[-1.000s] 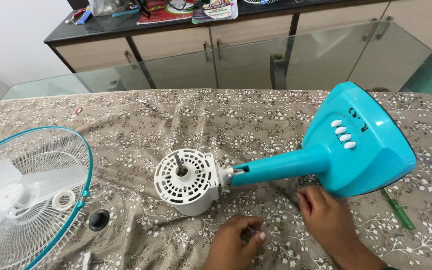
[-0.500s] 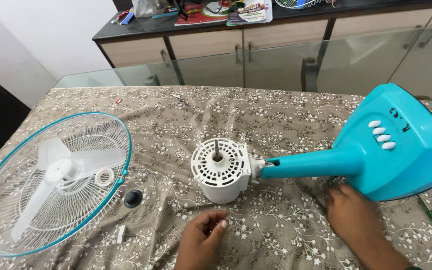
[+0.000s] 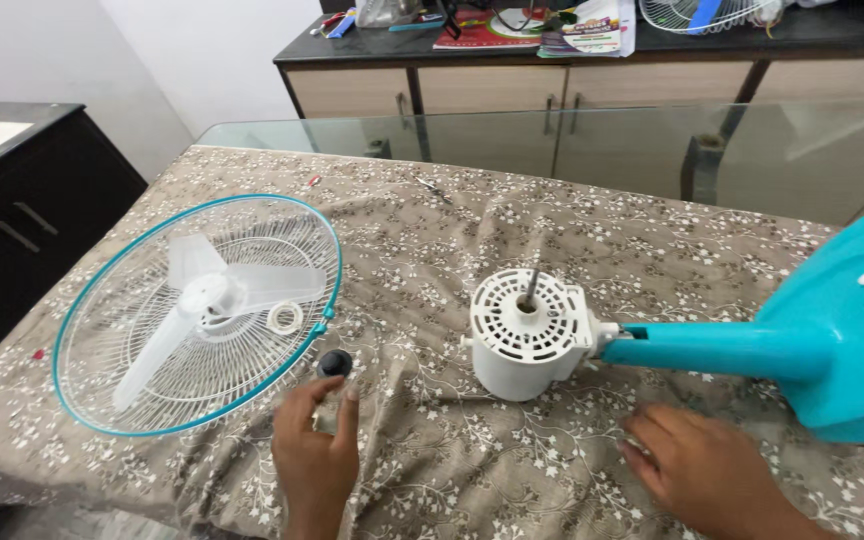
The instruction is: The person assembles a teal electric fan on a table. They attach the front grille to the motor housing, insert the fan blades, secure them with a black cap, and then attach the rear grille to complete the assembly.
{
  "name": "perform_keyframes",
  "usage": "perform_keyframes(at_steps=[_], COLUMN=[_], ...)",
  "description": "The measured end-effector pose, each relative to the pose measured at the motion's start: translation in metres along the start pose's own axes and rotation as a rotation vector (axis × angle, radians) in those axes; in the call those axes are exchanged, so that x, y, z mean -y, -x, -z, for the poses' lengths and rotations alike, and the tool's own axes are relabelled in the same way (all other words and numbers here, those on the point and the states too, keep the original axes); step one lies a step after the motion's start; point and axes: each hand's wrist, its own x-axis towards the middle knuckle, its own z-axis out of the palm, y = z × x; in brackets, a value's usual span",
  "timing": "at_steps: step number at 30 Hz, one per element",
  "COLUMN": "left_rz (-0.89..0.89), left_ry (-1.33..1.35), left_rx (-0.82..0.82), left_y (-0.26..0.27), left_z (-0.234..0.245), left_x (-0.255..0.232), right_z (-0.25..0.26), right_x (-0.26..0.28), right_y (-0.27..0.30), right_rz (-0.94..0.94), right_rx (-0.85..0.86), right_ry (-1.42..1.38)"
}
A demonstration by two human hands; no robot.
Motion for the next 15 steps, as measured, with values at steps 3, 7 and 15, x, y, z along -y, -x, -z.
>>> perform_keyframes(at_steps=[3,7,15], left_rz=[-0.265,-0.328,-0.09], left_ry=[-0.244,-0.635,-0.543], left_rx=[-0.283,-0.18,0.195], left_y=[-0.014,-0.052,-0.078], left_z=[0.017,0.033,0.043], left_x=[0.024,0.06,0.082], right_z=[-0.008,-0.025,-0.047], right_x=[0.008,0.013,0.033], right_y=[-0.008,-0.025,-0.052], right_rz=[0.409,0.564,0.757], right_rx=[-0.056,0.245,0.358], right_ry=[-0.128,-0.121,-0.159])
